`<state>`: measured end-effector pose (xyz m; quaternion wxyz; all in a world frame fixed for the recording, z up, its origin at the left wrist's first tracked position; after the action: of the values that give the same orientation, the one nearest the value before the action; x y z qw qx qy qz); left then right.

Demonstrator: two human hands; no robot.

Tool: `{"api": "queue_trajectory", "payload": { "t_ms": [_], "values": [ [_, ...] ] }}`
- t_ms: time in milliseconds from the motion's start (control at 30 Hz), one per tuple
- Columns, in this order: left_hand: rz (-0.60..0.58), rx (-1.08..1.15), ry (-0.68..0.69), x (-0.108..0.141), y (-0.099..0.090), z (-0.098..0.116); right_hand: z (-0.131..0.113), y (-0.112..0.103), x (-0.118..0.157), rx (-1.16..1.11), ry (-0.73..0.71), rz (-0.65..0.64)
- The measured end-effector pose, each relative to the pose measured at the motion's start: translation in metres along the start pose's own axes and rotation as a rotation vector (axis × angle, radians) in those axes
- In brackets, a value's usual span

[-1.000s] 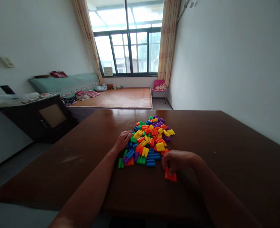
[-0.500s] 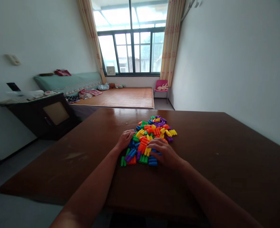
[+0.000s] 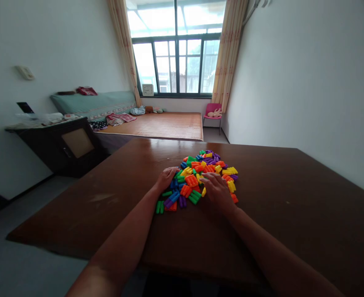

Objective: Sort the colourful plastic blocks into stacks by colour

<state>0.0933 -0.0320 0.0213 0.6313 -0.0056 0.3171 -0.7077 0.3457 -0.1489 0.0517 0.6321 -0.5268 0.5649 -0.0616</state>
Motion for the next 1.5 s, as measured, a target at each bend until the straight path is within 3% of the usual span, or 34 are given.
{"api": "queue_trajectory", "payload": {
  "t_ms": [233, 333, 433, 600, 733, 833, 900, 967, 1033, 1100, 1200, 1400, 1500],
  "values": [
    [-0.013, 0.484, -0.245, 0.002, -0.01, -0.003, -0.1, 0.022, -0.007, -0.157, -0.46, -0.253],
    [0.0, 0.627, -0.297, 0.002, -0.015, -0.006, -0.123, 0.037, -0.017, -0.128, -0.481, -0.287],
    [-0.011, 0.672, -0.33, 0.002, -0.019, -0.009, -0.119, 0.048, -0.028, -0.054, -0.398, -0.328],
    [-0.035, 0.585, -0.299, 0.002, -0.02, -0.009, -0.072, 0.043, -0.048, 0.007, -0.247, -0.334],
    [-0.043, 0.475, -0.259, 0.002, -0.02, -0.006, 0.007, 0.016, -0.055, 0.031, 0.017, -0.141],
    [-0.036, 0.455, -0.263, 0.002, -0.019, -0.003, 0.087, 0.0, -0.039, 0.019, 0.323, 0.071],
    [-0.034, 0.439, -0.26, 0.002, -0.016, -0.002, 0.134, 0.0, -0.019, -0.005, 0.515, 0.169],
    [-0.021, 0.386, -0.249, 0.001, -0.012, -0.002, 0.166, 0.011, -0.001, -0.045, 0.656, 0.159],
    [-0.002, 0.282, -0.206, 0.001, -0.008, -0.002, 0.178, 0.026, 0.008, -0.1, 0.715, 0.127],
    [0.005, 0.128, -0.105, 0.0, -0.004, -0.003, 0.172, 0.04, 0.007, -0.172, 0.708, 0.131],
    [0.001, -0.104, 0.062, 0.0, 0.0, -0.004, 0.144, 0.049, -0.005, -0.374, 0.65, 0.154],
    [-0.02, -0.264, 0.136, 0.002, 0.001, -0.003, 0.071, 0.03, -0.027, -0.887, 0.467, 0.04],
    [-0.018, -0.279, 0.132, 0.003, 0.001, 0.001, 0.056, 0.019, -0.033, -0.974, 0.431, 0.009]
  ]
}}
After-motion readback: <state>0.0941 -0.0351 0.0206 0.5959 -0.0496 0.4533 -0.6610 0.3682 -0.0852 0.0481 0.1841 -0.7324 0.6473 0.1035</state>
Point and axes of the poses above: each hand's wrist, its own x-axis away from the middle knuckle, its own y-axis out of the palm, z = x × y, the point moved 1 cm from there along -x, towards the middle knuckle, and after that the axes turned 3 degrees about -x, right-handed, at the moved point
